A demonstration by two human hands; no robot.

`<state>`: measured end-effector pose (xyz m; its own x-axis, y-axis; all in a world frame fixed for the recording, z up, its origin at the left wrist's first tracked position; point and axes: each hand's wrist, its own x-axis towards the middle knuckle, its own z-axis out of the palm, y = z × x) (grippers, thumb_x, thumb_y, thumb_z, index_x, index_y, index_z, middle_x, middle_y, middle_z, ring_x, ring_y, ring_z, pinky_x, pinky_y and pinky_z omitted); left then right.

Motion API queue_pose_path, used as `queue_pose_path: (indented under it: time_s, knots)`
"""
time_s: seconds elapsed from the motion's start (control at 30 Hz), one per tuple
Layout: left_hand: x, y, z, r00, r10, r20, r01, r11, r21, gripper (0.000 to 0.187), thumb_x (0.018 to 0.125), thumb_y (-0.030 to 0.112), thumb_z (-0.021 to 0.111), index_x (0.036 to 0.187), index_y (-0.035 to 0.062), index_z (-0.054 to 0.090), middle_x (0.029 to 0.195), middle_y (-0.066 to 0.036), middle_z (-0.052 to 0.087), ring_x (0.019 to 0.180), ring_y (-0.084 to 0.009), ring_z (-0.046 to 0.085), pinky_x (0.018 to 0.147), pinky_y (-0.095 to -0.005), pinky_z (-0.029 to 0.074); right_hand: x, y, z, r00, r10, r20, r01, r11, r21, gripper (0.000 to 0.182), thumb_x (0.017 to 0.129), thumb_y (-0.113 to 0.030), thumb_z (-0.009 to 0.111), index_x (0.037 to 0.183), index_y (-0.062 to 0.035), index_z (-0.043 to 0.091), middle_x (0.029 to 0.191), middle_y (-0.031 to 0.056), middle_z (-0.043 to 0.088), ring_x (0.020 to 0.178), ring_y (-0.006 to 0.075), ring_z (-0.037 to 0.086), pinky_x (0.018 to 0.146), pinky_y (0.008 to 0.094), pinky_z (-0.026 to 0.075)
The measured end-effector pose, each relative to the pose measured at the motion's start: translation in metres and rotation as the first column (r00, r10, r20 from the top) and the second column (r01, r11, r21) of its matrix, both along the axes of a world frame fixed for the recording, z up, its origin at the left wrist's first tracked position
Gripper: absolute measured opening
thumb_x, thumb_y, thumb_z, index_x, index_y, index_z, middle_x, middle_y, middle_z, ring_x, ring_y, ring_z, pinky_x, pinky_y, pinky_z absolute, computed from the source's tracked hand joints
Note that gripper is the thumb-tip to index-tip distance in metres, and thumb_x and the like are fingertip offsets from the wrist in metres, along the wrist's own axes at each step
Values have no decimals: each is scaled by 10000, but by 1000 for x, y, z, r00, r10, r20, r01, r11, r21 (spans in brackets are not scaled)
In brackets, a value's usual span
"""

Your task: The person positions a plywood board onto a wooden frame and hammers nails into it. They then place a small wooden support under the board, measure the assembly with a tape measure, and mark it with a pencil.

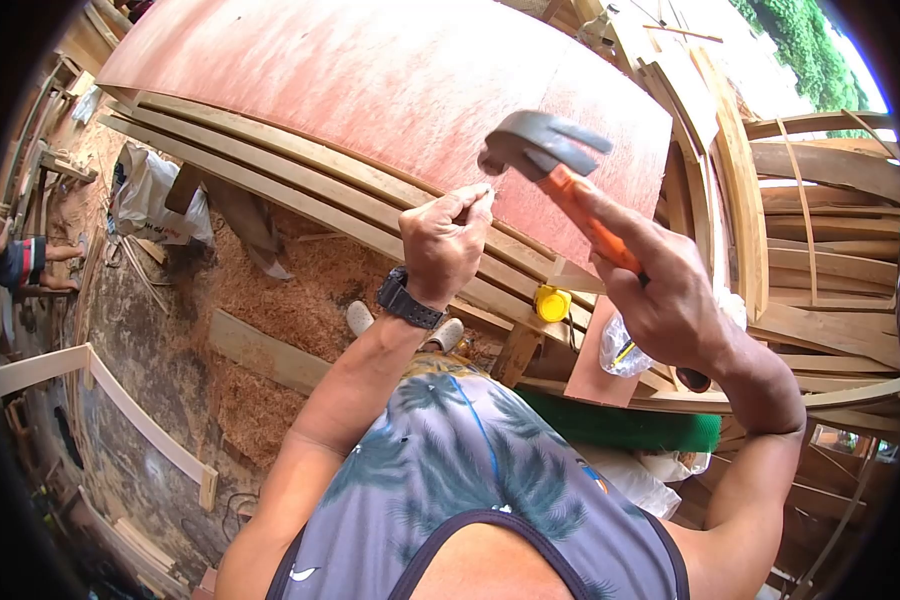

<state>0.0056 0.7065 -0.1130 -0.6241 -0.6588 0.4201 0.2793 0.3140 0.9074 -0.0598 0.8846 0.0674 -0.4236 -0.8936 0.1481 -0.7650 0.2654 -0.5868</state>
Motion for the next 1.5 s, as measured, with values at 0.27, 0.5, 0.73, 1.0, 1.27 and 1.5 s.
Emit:
queue_pose_path:
  time_s: [0.27,0.5,0.73,1.0,1.27,1.5]
  knots:
    - [0,-1,0,999,-11,32,11,1000,11,128,872,16,726,987,-31,752,739,-118,741,620,-93,685,558,-258,526,-2,1,-3,999,-42,28,42,999,9,661,831,70,464,1473,-88,462,967,296,664,843,459,654,778,472,521]
    - [-1,4,1,996,-24,84,15,994,104,113,914,32,715,999,-39,737,728,-11,711,620,-35,617,550,-207,499,-6,6,-1,989,-107,103,94,987,128,672,820,73,468,1469,-102,472,1003,292,663,906,465,655,801,484,518]
    - [0,10,10,988,11,152,-29,993,116,111,911,65,734,854,9,656,677,-3,681,584,-34,605,526,-212,478,-7,8,-3,990,-89,110,83,994,65,665,814,60,486,1461,-94,476,1069,303,658,942,472,655,806,482,519]
    - [-2,15,5,983,109,150,-120,991,67,230,874,32,732,1069,-10,616,604,-25,622,508,-70,549,490,-261,446,-8,-1,8,989,-59,136,39,988,146,615,852,43,506,1456,-69,483,1050,288,669,887,407,683,778,432,528]
    - [-4,20,7,986,89,143,-116,973,199,325,904,53,716,1170,-51,561,608,19,545,550,-32,486,513,-218,405,-16,-9,7,994,21,104,-34,991,127,629,827,41,494,1448,-57,486,1114,310,660,873,461,677,759,463,540]
    - [-4,21,5,983,112,146,-135,978,157,310,912,48,714,1165,-47,561,609,25,536,535,-35,478,508,-218,404,-8,-20,37,988,-93,122,57,960,275,635,819,46,466,1450,-17,474,1209,295,646,1070,406,675,930,421,529]
